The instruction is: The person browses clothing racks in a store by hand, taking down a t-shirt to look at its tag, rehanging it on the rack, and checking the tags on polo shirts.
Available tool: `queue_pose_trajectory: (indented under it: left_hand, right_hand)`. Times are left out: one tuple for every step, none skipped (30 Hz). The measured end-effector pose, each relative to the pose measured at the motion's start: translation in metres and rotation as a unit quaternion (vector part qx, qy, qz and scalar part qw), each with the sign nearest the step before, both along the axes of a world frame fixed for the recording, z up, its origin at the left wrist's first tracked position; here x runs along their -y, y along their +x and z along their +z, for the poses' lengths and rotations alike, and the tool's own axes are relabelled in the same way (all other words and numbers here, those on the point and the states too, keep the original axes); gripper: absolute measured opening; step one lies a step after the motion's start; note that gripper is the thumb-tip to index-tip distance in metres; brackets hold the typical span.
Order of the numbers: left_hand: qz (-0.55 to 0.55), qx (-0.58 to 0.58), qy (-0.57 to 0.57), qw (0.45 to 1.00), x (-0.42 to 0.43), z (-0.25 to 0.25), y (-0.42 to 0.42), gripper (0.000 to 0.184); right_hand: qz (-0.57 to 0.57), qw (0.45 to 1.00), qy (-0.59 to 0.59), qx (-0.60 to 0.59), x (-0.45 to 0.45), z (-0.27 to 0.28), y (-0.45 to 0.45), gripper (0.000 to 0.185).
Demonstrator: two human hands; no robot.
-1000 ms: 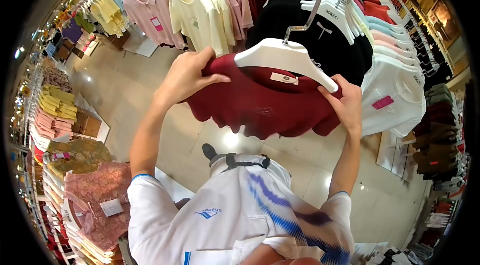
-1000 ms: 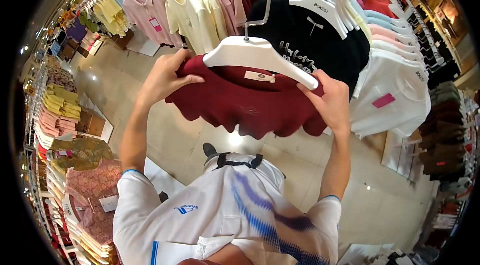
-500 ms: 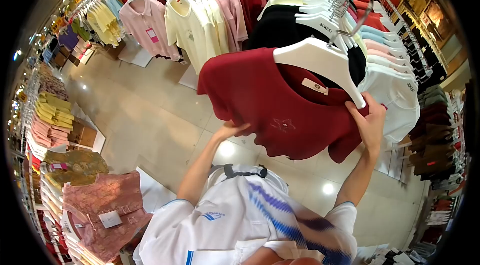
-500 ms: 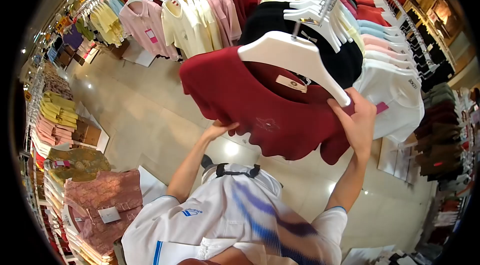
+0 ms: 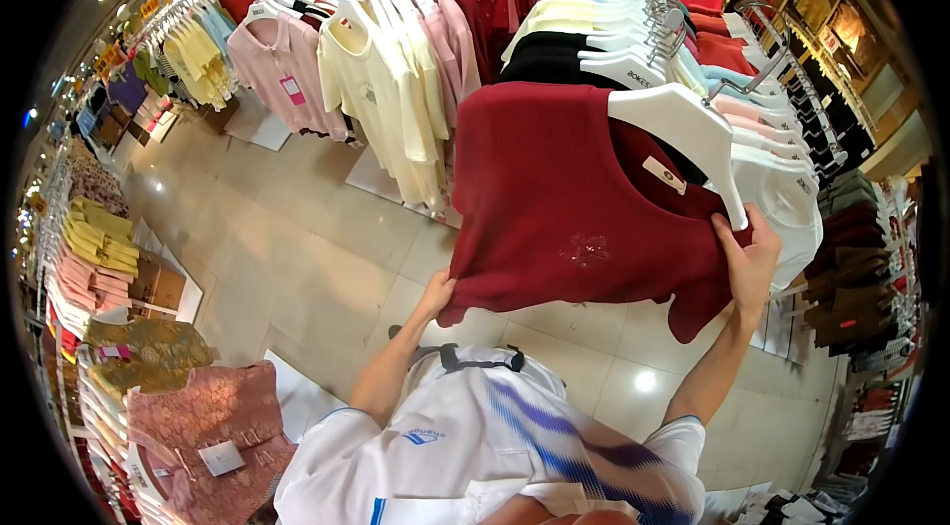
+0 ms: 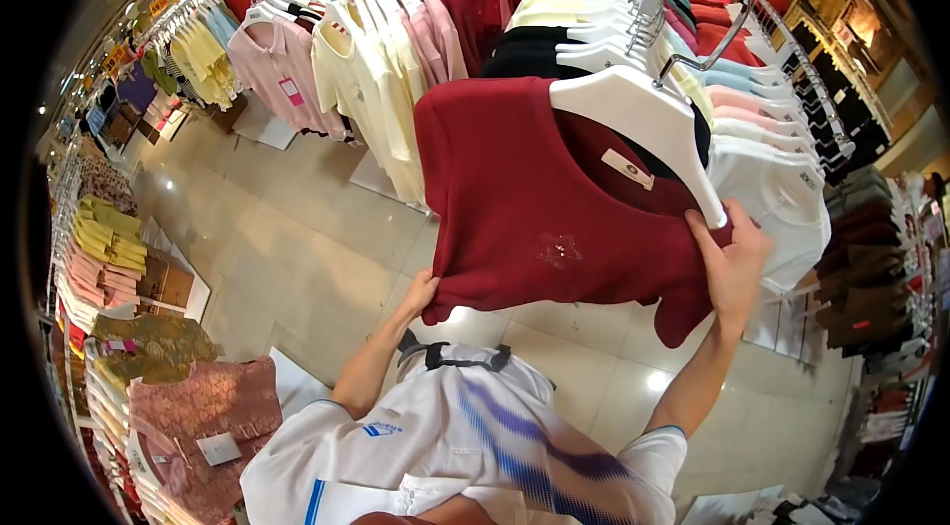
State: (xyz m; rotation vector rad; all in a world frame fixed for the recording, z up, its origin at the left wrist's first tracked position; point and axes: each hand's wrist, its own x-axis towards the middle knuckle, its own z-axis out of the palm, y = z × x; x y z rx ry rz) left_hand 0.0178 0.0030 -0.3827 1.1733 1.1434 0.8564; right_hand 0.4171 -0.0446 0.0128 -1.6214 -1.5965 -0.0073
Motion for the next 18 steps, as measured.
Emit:
queue_pose_trajectory:
  left_hand:
    - [0.007, -0.01, -0.038, 0.999, -0.003, 0.001, -0.002, 0.031]
    - [0.014, -0.019, -0.076, 0.997, -0.004, 0.0, -0.004, 0.029]
    - [0.015, -0.018, -0.078, 0.997, -0.003, 0.007, -0.005, 0.029]
    - [0.035, 0.029, -0.069, 0.997, -0.003, 0.014, -0.008, 0.028]
    - [0.054, 0.075, -0.061, 0.994, -0.003, 0.021, -0.011, 0.027]
    - [0.055, 0.076, -0.063, 0.994, -0.004, 0.019, -0.016, 0.027]
    - [0.033, 0.012, -0.013, 0.999, -0.005, 0.018, -0.025, 0.028]
    - [0.009, -0.05, 0.036, 0.998, -0.005, 0.017, -0.033, 0.029]
    - [0.007, -0.049, 0.032, 0.998, -0.004, 0.022, -0.039, 0.029]
    - [-0.023, -0.047, 0.016, 0.998, -0.003, 0.027, -0.048, 0.028]
    - [-0.053, -0.046, -0.001, 0.998, -0.002, 0.03, -0.057, 0.028]
    - [-0.057, -0.046, -0.005, 0.997, -0.002, 0.028, -0.067, 0.028]
    - [-0.069, -0.055, -0.052, 0.995, -0.005, 0.025, -0.078, 0.025]
    - [-0.083, -0.064, -0.098, 0.99, -0.009, 0.022, -0.087, 0.023]
    - [-0.075, -0.115, -0.046, 0.989, -0.013, 0.008, -0.095, 0.031]
    - [-0.085, -0.114, -0.045, 0.989, -0.019, -0.009, -0.107, 0.031]
    - [-0.069, -0.099, -0.014, 0.993, -0.022, -0.027, -0.119, 0.029]
    - [-0.053, -0.081, 0.016, 0.995, -0.024, -0.031, -0.126, 0.027]
  right_hand:
    - [0.0, 1.0, 0.005, 0.014, -0.004, -0.001, -0.002, 0.021]
    - [0.001, 1.0, 0.004, 0.015, -0.007, 0.001, -0.005, 0.021]
    - [-0.01, 1.0, -0.006, -0.001, -0.009, 0.003, -0.01, 0.022]
    - [-0.02, 0.999, -0.016, -0.018, -0.012, 0.005, -0.014, 0.022]
    - [-0.019, 0.999, -0.018, -0.017, -0.015, 0.007, -0.016, 0.022]
    - [-0.018, 0.999, -0.019, -0.026, -0.019, 0.009, -0.017, 0.023]
    - [-0.016, 0.999, -0.02, -0.034, -0.022, 0.011, -0.019, 0.024]
    - [-0.017, 0.999, -0.024, -0.033, -0.024, 0.014, -0.022, 0.024]
    - [-0.017, 1.0, -0.015, -0.018, -0.026, 0.019, -0.026, 0.024]
    - [-0.018, 1.0, -0.007, -0.004, -0.028, 0.022, -0.03, 0.024]
    - [-0.02, 1.0, -0.006, 0.001, -0.03, 0.024, -0.031, 0.024]
    - [-0.023, 1.0, -0.01, 0.001, -0.031, 0.027, -0.038, 0.024]
    - [-0.033, 0.999, -0.01, -0.002, -0.031, 0.031, -0.046, 0.024]
    - [-0.045, 0.999, -0.01, -0.004, -0.029, 0.033, -0.054, 0.025]
    - [-0.044, 0.999, 0.01, 0.011, -0.028, 0.032, -0.06, 0.025]
    - [-0.053, 0.998, 0.01, 0.012, -0.026, 0.032, -0.068, 0.025]
    - [-0.057, 0.998, 0.001, 0.002, -0.024, 0.031, -0.076, 0.025]
    - [-0.06, 0.998, -0.008, -0.006, -0.023, 0.03, -0.082, 0.025]
